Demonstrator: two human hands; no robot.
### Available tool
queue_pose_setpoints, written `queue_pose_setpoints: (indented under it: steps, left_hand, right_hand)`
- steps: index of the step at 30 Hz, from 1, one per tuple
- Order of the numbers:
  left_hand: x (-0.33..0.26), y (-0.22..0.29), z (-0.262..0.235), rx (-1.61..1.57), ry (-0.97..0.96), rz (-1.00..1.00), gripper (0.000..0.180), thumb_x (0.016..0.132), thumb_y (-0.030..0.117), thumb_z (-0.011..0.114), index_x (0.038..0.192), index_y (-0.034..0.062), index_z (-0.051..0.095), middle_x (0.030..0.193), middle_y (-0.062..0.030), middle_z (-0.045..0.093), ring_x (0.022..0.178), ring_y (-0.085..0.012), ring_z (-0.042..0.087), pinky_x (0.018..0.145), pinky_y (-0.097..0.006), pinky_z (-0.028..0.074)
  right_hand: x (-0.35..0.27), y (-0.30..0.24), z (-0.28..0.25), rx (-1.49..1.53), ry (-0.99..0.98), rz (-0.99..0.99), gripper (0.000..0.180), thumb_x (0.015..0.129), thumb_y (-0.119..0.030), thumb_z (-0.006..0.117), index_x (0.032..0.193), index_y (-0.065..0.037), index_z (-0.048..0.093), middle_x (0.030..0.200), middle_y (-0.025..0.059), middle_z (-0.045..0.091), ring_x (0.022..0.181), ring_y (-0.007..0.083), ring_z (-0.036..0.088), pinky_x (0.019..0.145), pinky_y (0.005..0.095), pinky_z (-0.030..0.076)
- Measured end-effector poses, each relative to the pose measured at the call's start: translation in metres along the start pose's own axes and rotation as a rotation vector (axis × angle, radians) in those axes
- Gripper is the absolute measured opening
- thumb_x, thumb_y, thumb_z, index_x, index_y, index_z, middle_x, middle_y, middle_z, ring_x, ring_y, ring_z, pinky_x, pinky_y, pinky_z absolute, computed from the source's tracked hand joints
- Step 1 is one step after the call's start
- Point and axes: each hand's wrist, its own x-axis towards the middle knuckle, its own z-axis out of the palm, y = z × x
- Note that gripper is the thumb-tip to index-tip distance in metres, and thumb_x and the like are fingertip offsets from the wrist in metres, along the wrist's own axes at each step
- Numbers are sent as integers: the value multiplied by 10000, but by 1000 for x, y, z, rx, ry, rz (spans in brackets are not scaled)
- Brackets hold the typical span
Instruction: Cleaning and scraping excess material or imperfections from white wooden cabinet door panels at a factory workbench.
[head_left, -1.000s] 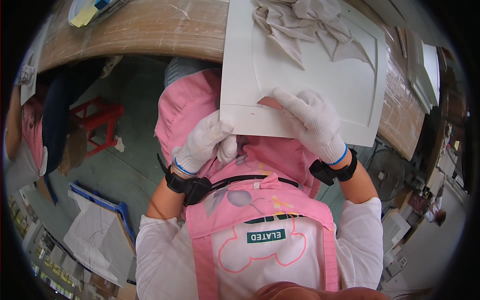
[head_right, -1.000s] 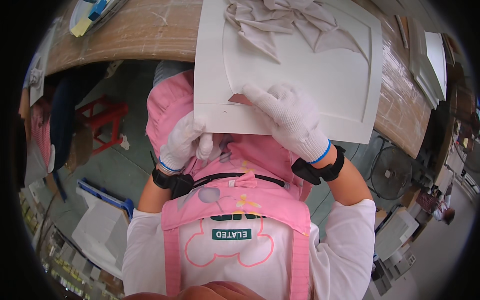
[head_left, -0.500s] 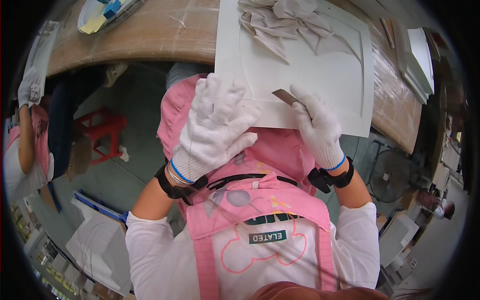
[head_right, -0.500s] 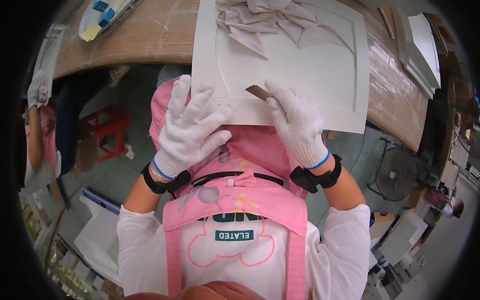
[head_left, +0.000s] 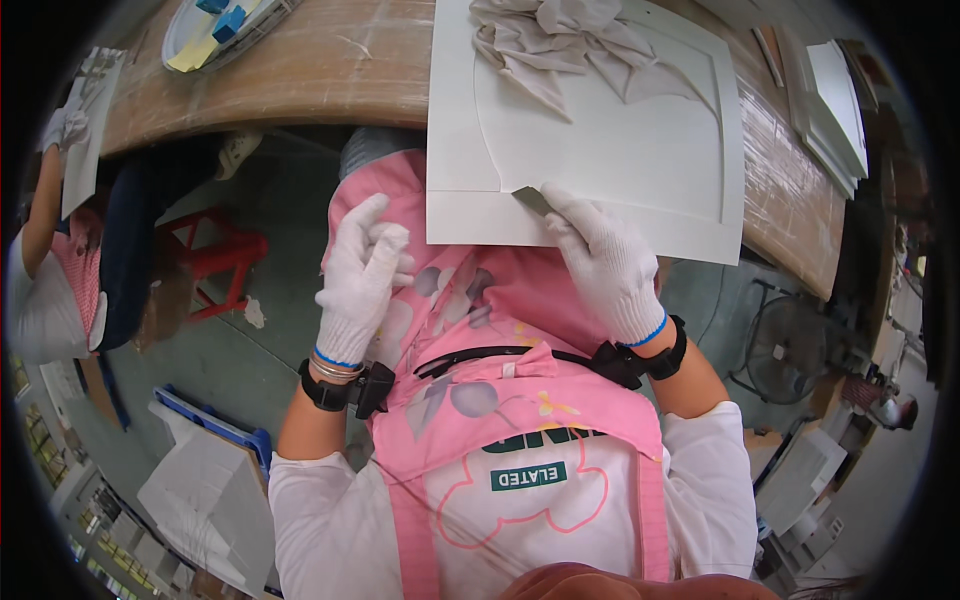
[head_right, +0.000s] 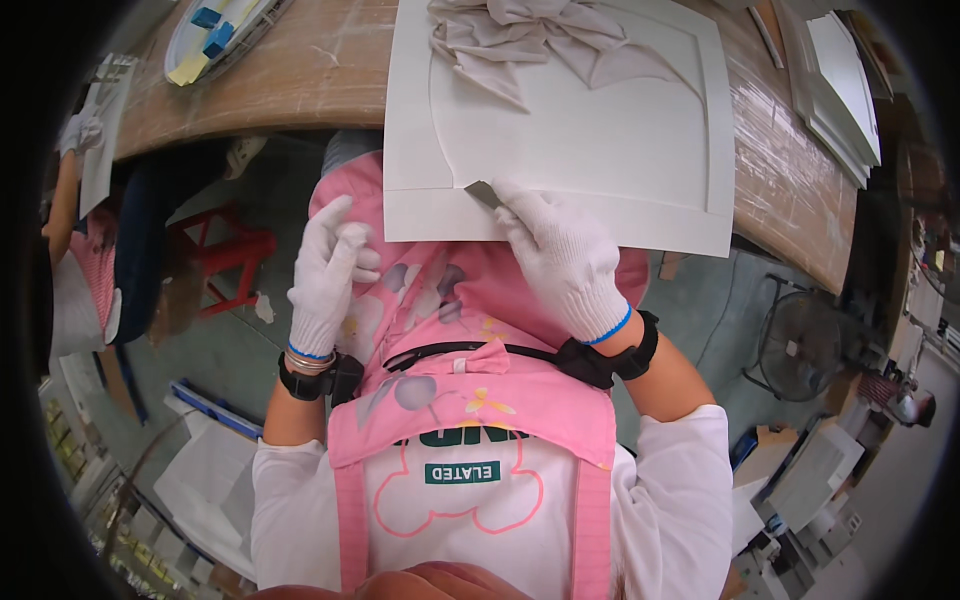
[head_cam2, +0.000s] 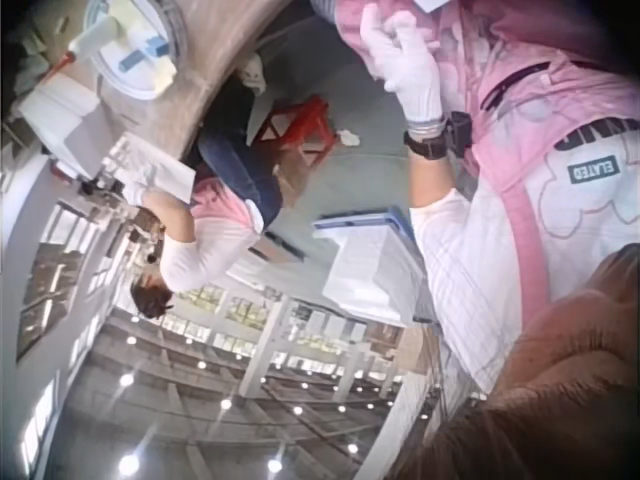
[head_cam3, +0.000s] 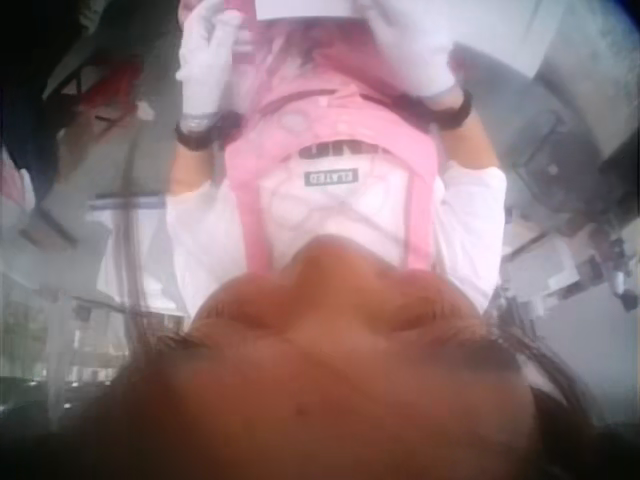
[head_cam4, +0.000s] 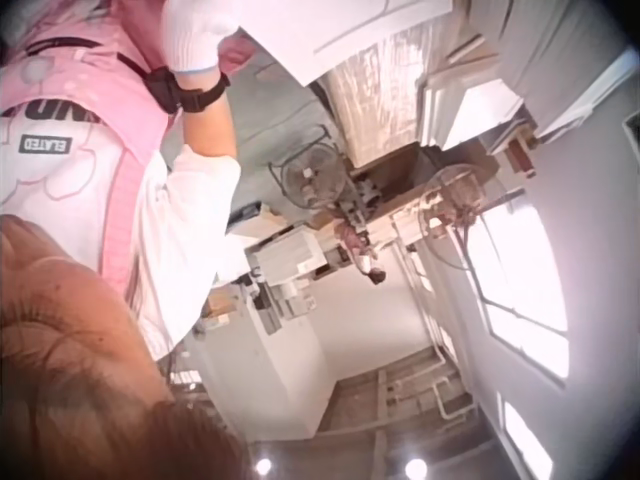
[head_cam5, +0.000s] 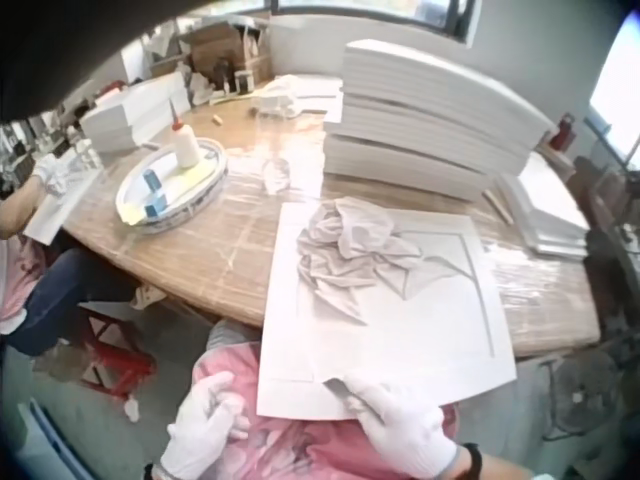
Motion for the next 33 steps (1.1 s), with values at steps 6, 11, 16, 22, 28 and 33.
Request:
queue_pose_setpoints:
  steps: [6,11,16,22,28,33]
  left_hand:
    - [10,10,22,-123,-311,-239,391,1001,304,534,1229,-13,527,812,-39,599,602,-68,553,542,-215,498]
    - [12,9,23,-167,-295,-287,337,996,293,547,1148,-9,556,749,-14,592,562,-57,525,489,-206,454]
    - [12,6,23,-199,-297,-295,325,991,286,559,1135,-6,563,732,-8,592,544,-57,520,490,-204,460]
    - [12,7,23,-207,-297,-294,322,988,288,568,1125,-3,566,730,-3,594,547,-55,523,491,-203,462]
    - [13,7,22,-182,-304,-304,357,981,281,572,1182,-13,545,775,-14,604,566,-55,529,512,-203,472]
    - [17,6,24,-179,-288,-195,395,967,249,579,1247,-18,499,866,-29,610,607,-47,529,546,-201,475]
  right_hand:
    - [16,-3,-14,101,-225,217,305,954,-184,572,1224,-61,646,1089,179,688,998,263,670,892,311,492]
    - [29,-12,-24,156,-356,335,352,952,-222,563,1264,-69,623,1102,166,697,990,219,671,895,305,487]
    - [32,-9,-22,112,-351,298,353,949,-224,558,1257,-69,629,1088,165,700,987,225,671,894,302,485]
    - [31,0,-19,113,-306,248,329,953,-245,550,1240,-113,645,1054,161,694,954,266,666,861,327,502]
    - [24,2,-18,196,-256,227,313,957,-224,550,1226,-99,648,1065,162,690,934,283,664,824,341,519]
    - [16,15,-17,391,-167,231,303,950,-174,551,1208,-47,644,1062,173,691,928,255,669,820,339,517]
